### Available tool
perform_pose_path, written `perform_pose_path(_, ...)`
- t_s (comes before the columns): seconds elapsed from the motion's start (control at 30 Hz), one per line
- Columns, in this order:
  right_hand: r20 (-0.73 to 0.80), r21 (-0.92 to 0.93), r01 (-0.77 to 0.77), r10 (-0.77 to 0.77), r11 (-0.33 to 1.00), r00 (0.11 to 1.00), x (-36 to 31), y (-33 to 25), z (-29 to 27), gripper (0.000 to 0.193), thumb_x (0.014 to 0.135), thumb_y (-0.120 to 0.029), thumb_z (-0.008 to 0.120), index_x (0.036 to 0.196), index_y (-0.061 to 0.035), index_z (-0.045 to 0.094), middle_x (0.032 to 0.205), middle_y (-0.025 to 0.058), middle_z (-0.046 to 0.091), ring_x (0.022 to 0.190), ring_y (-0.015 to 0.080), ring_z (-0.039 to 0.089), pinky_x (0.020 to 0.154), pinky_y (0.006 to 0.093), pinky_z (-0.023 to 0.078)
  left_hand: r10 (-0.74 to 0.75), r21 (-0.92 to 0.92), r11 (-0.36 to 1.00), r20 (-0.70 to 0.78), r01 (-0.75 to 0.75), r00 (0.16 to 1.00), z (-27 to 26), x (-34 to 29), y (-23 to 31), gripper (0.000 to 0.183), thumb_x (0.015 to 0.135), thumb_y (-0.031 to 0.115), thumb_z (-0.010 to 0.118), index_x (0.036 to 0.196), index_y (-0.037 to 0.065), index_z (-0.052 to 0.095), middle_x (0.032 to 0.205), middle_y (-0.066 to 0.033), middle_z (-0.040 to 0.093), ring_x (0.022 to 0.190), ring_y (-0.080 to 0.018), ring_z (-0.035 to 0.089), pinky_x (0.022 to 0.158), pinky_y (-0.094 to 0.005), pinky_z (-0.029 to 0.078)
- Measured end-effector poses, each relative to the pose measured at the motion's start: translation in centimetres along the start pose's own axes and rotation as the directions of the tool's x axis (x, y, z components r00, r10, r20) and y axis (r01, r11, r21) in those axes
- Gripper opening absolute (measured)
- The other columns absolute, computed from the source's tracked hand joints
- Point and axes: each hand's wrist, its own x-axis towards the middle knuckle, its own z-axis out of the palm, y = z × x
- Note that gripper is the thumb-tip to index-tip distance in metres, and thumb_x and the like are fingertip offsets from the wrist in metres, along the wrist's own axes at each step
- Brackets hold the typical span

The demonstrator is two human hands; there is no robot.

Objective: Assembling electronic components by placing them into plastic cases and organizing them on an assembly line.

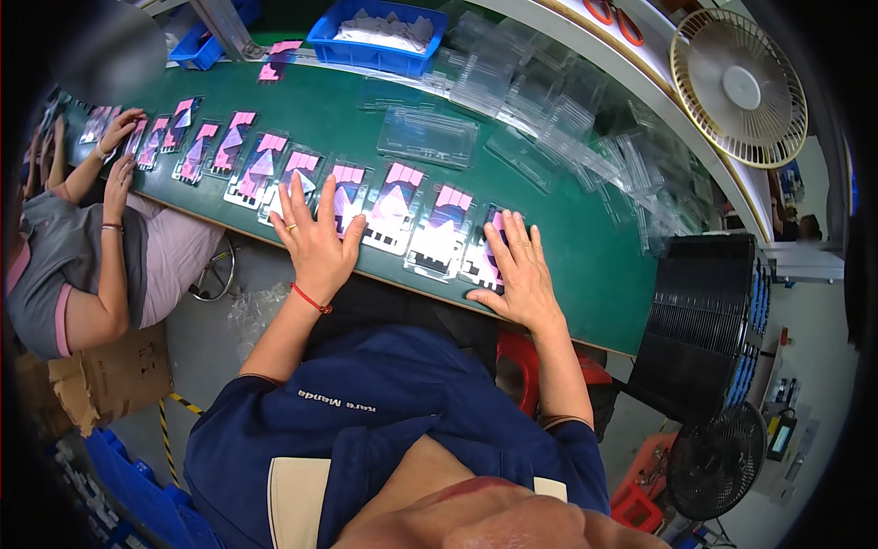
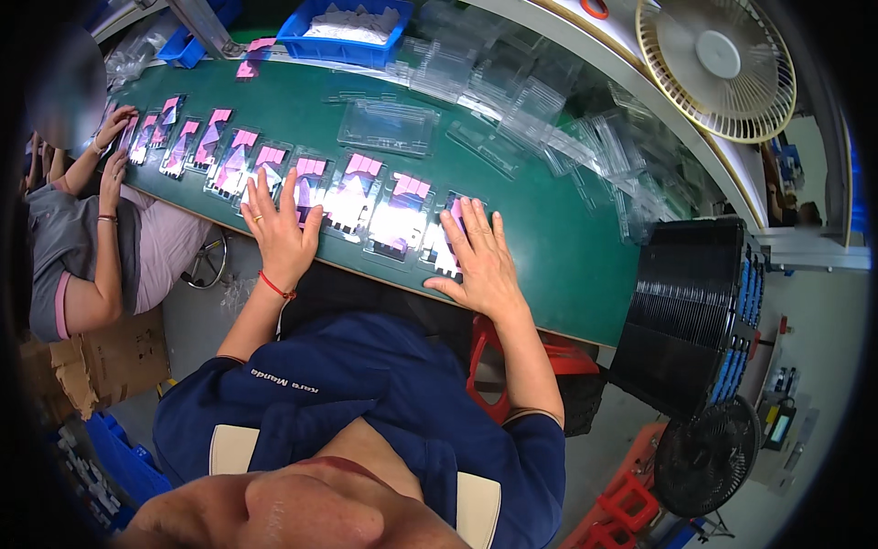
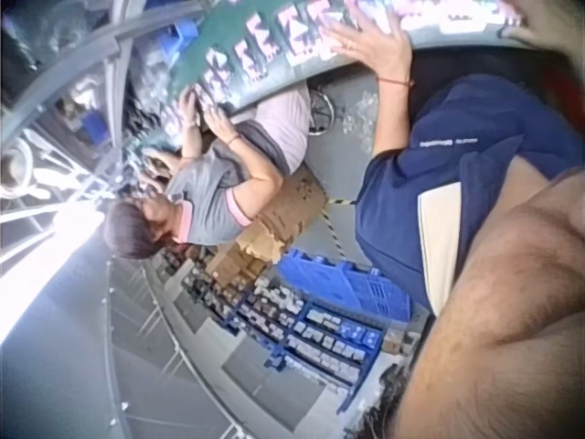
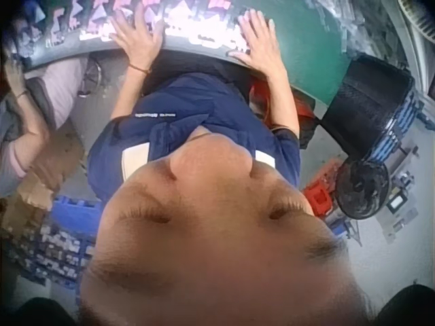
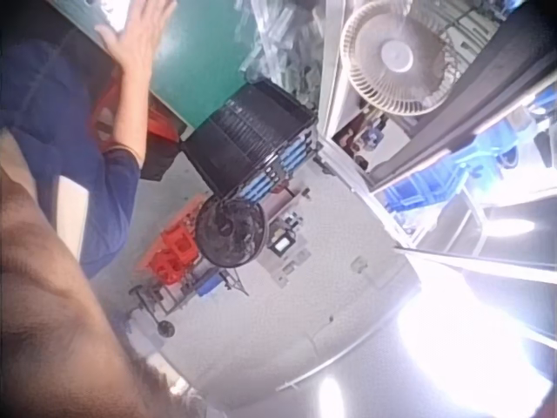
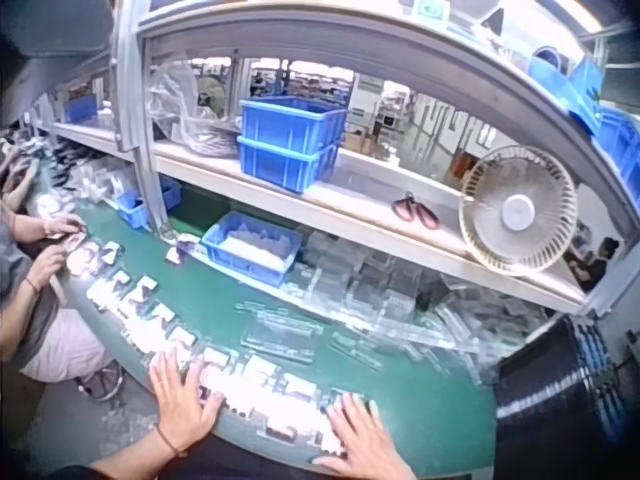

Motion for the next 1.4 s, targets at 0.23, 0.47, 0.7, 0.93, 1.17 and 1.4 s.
perform_pose_path(0.23,0.107,-0.074,0.107,-0.099,0.991,0.989,0.8,-1.2,0.0,0.079,0.07,-0.065,0.066,0.139,-0.0301,0.049,0.153,0.0212,0.026,0.141,0.0464,0.018,0.107,0.0702,0.012,-0.043,0.048,0.998,0.026,0.042,0.999,0.2,0.3,0.6,0.068,0.087,0.049,0.06,0.141,0.012,0.044,0.151,-0.029,0.02,0.14,-0.0484,0.014,0.105,-0.0697,0.01)
perform_pose_path(0.47,0.125,-0.106,0.12,-0.107,0.987,0.986,1.0,-1.0,-0.4,0.077,0.072,-0.063,0.066,0.138,-0.0284,0.049,0.151,0.0199,0.028,0.14,0.0443,0.02,0.107,0.0701,0.012,-0.27,-0.16,0.958,-0.236,0.237,0.933,-0.1,1.8,-2.4,0.066,0.092,0.046,0.056,0.144,0.01,0.036,0.151,-0.0317,0.007,0.139,-0.0529,0.003,0.107,-0.0671,0.007)
perform_pose_path(0.7,0.129,-0.125,0.109,-0.093,0.986,0.987,1.3,-1.2,-0.7,0.075,0.074,-0.057,0.068,0.139,-0.0254,0.048,0.152,0.0201,0.026,0.14,0.0443,0.019,0.109,0.0673,0.011,-0.461,-0.42,0.855,-0.345,0.304,0.818,1.0,5.5,-7.2,0.066,0.097,0.046,0.048,0.146,0.006,0.03,0.149,-0.0373,0.004,0.138,-0.0553,0.003,0.112,-0.0584,0.01)
perform_pose_path(0.93,0.108,-0.12,0.101,-0.089,0.988,0.99,1.1,-0.7,-0.5,0.076,0.073,-0.053,0.071,0.14,-0.0272,0.047,0.151,0.0199,0.028,0.141,0.0432,0.019,0.108,0.0686,0.011,-0.59,-0.36,0.806,-0.419,0.47,0.691,1.6,7.2,-8.1,0.065,0.094,0.047,0.051,0.145,0.01,0.033,0.149,-0.036,0.009,0.14,-0.0511,0.006,0.111,-0.0596,0.008)
perform_pose_path(1.17,0.106,-0.115,0.105,-0.093,0.988,0.99,1.0,-0.5,-0.6,0.076,0.073,-0.054,0.072,0.14,-0.029,0.047,0.152,0.0188,0.028,0.141,0.0426,0.019,0.107,0.0698,0.011,-0.788,-0.436,0.615,-0.362,0.657,0.497,0.4,10.7,-13.8,0.072,0.094,0.054,0.044,0.148,0.01,0.026,0.151,-0.0297,0.023,0.145,-0.0396,0.008,0.111,-0.0622,-0.003)
perform_pose_path(1.4,0.12,-0.114,0.121,-0.107,0.986,0.987,1.3,-0.6,-0.5,0.075,0.074,-0.055,0.07,0.14,-0.0284,0.047,0.152,0.0199,0.027,0.141,0.0431,0.019,0.107,0.0702,0.011,-0.777,-0.49,0.625,-0.313,0.607,0.547,0.4,11.5,-13.3,0.071,0.095,0.053,0.041,0.148,0.008,0.026,0.151,-0.0214,0.031,0.145,-0.0301,0.019,0.112,-0.0591,-0.005)
